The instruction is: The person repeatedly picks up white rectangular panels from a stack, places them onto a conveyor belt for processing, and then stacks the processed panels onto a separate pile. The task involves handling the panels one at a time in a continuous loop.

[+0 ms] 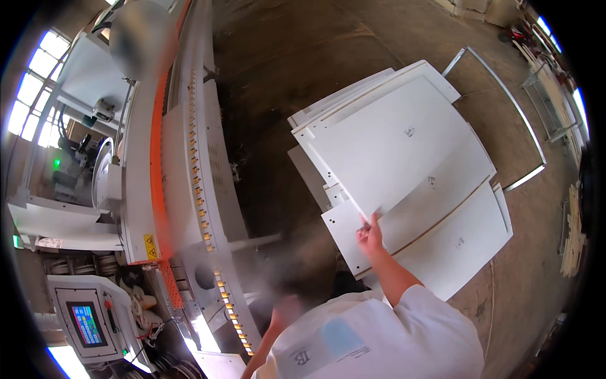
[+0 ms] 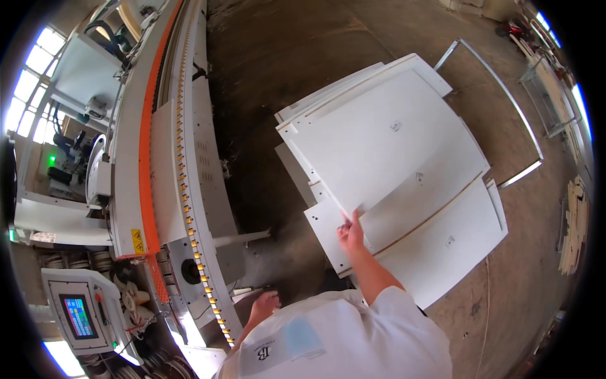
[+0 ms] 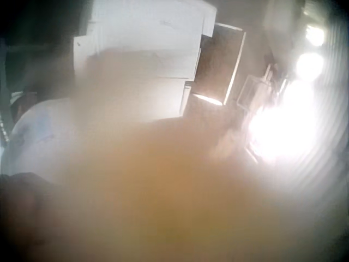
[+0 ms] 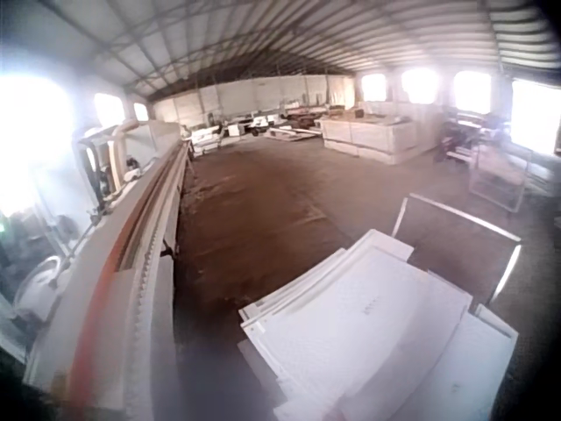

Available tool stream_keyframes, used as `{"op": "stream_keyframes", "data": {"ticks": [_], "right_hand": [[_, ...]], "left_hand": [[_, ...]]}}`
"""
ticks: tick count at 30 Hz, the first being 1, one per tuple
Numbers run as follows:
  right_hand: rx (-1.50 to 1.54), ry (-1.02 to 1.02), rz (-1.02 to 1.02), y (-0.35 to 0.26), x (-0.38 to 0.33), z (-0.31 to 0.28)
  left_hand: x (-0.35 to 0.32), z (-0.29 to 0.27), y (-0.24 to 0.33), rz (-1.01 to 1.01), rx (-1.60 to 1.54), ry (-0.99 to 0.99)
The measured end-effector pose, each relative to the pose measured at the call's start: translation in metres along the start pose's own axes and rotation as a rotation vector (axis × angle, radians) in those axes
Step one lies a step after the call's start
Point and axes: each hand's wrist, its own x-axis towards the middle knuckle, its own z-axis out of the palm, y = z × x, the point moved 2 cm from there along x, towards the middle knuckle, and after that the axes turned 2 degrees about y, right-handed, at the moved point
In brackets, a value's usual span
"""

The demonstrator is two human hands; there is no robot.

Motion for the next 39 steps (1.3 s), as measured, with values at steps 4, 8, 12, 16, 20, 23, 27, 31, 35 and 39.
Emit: {"op": "stream_keyframes", "data": {"ticks": [4,8,12,16,20,23,27,31,35,39], "right_hand": [[-0.133,-0.16,0.213,0.037,-0.068,-0.005],[-0.628,-0.354,0.401,0.059,-0.136,0.008],[-1.026,-0.399,0.567,0.068,-0.143,-0.019],[-0.85,-0.109,0.333,0.043,-0.114,-0.077],[-0.645,0.109,0.062,-0.023,-0.101,-0.101],[-0.584,0.226,-0.027,-0.052,-0.102,-0.096],[-0.62,0.304,0.0,-0.043,-0.096,-0.097],[-0.716,0.232,0.019,0.002,-0.114,-0.083],[-0.847,0.274,-0.005,0.05,-0.165,-0.051],[-1.013,0.017,0.103,0.082,-0.185,-0.045]], "left_hand": [[0.082,0.019,0.045,-0.005,-0.722,-0.141],[0.12,0.051,0.11,-0.099,-0.754,-0.127],[0.131,0.067,0.091,-0.277,-0.895,-0.034],[0.095,0.055,0.037,-0.272,-0.942,0.129],[0.032,0.024,0.008,-0.157,-0.63,0.307],[-0.007,0.005,-0.014,0.007,-0.446,0.508],[-0.059,-0.019,-0.012,-0.314,-0.669,0.699],[-0.098,-0.017,-0.091,-0.298,-0.735,0.904],[-0.167,-0.019,-0.108,-0.303,-0.879,1.046],[-0.229,-0.009,-0.151,-0.252,-1.117,1.15]]}}
